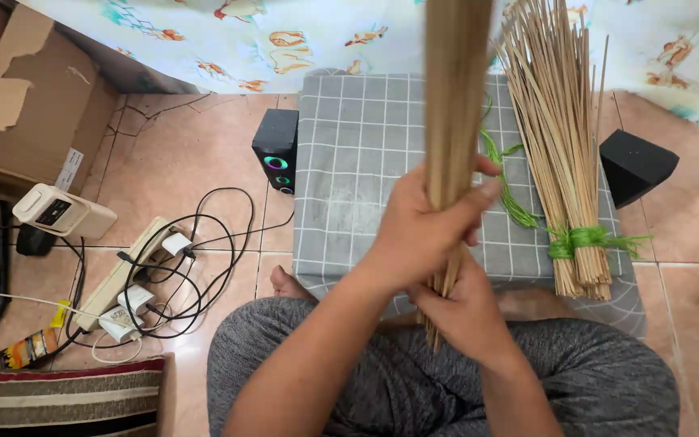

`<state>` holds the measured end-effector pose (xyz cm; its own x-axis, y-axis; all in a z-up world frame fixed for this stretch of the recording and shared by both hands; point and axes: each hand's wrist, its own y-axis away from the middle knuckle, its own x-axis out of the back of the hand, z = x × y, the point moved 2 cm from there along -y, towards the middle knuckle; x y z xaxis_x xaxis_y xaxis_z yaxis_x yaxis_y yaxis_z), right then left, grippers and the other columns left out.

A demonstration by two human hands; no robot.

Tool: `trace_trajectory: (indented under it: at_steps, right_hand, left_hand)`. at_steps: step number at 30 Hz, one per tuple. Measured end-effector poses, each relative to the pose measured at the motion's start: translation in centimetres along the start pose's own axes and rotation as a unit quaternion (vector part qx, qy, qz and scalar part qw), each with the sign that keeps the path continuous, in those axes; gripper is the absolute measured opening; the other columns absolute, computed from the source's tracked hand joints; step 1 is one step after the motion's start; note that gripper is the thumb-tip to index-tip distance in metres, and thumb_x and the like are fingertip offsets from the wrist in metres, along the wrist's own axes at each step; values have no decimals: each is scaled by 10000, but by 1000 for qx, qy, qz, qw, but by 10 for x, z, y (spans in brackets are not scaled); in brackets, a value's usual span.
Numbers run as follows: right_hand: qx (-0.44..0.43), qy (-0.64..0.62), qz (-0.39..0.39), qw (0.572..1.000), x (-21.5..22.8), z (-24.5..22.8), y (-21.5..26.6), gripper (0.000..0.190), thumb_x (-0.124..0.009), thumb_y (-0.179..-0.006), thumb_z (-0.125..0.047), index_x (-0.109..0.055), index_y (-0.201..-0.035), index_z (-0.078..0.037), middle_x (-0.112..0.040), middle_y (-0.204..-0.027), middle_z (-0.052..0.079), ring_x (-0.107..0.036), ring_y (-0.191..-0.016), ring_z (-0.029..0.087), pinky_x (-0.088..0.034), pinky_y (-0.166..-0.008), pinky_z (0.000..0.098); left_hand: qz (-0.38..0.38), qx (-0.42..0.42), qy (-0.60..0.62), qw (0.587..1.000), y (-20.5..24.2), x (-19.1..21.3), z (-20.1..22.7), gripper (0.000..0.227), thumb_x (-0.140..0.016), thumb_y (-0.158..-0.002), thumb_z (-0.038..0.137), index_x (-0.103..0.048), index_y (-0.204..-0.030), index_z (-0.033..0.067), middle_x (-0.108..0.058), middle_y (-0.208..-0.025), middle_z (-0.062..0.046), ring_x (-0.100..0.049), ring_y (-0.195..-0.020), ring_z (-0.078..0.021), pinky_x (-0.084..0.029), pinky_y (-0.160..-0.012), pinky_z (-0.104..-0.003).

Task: Gathering thin bamboo sticks into bundles and tying them together using green plastic strips.

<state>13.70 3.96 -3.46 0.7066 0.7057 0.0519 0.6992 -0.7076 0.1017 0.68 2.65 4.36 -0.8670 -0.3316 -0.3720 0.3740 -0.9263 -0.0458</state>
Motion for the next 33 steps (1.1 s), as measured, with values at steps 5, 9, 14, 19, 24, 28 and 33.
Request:
trace_trajectory:
  at_steps: [5,9,14,19,24,28,33]
  right_hand:
    - [-4,37,62,997,8,7,-15,142,-679,-736,76,-667,-865,19,-663,-604,75,-554,-448,139,-398,-365,276]
    - [-4,66,60,996,-2,7,-21,180,-686,-734,59,-654,-905,14,-662,-650,81,-562,-491,149,-407,-402,285]
    - [-8,101,56,993,-5,9,-27,233,-695,-731,37,-638,-955,8,-660,-708,88,-573,-546,162,-419,-447,296]
    - [-6,119,56,991,1,17,-39,288,-703,-728,16,-621,-1005,2,-658,-766,94,-584,-600,175,-431,-493,308]
    - [-6,136,68,988,22,52,-65,346,-712,-726,-6,-605,-1054,-4,-657,-824,101,-595,-654,187,-444,-538,320]
    - [-7,149,65,987,59,221,-122,392,-718,-724,-23,-592,-1094,-9,-655,-870,107,-604,-697,197,-453,-575,329]
    - [-5,167,64,984,60,238,-130,451,-727,-721,-45,-575,-1144,-14,-653,-928,114,-615,-751,210,-465,-621,340]
  left_hand:
    - [7,-101,-105,989,0,-14,49,511,-651,-843,389,-645,-1208,31,-671,-862,-38,-659,-689,-127,-599,-652,-281]
    - [34,-166,-154,973,-3,-5,57,455,-630,-897,424,-643,-1250,137,-771,-1060,-42,-787,-902,-166,-654,-813,-310]
    - [19,-154,-168,974,-14,10,20,470,-690,-867,398,-644,-1263,148,-788,-1073,-31,-798,-923,-162,-656,-836,-300]
    - [-14,-91,-143,985,-22,14,-2,521,-746,-780,363,-669,-1211,80,-777,-1016,-55,-763,-862,-164,-620,-799,-298]
    - [-23,-89,-177,980,-21,3,-10,532,-741,-812,307,-642,-1283,81,-779,-1062,-81,-774,-912,-196,-627,-820,-322]
    - [-23,-107,-162,981,-6,-7,4,365,-718,-883,255,-675,-1212,103,-772,-1005,-41,-748,-866,-148,-612,-779,-286]
    - [-22,-58,-170,984,-16,8,-21,420,-742,-823,312,-706,-1203,137,-775,-981,-32,-737,-848,-152,-596,-787,-301]
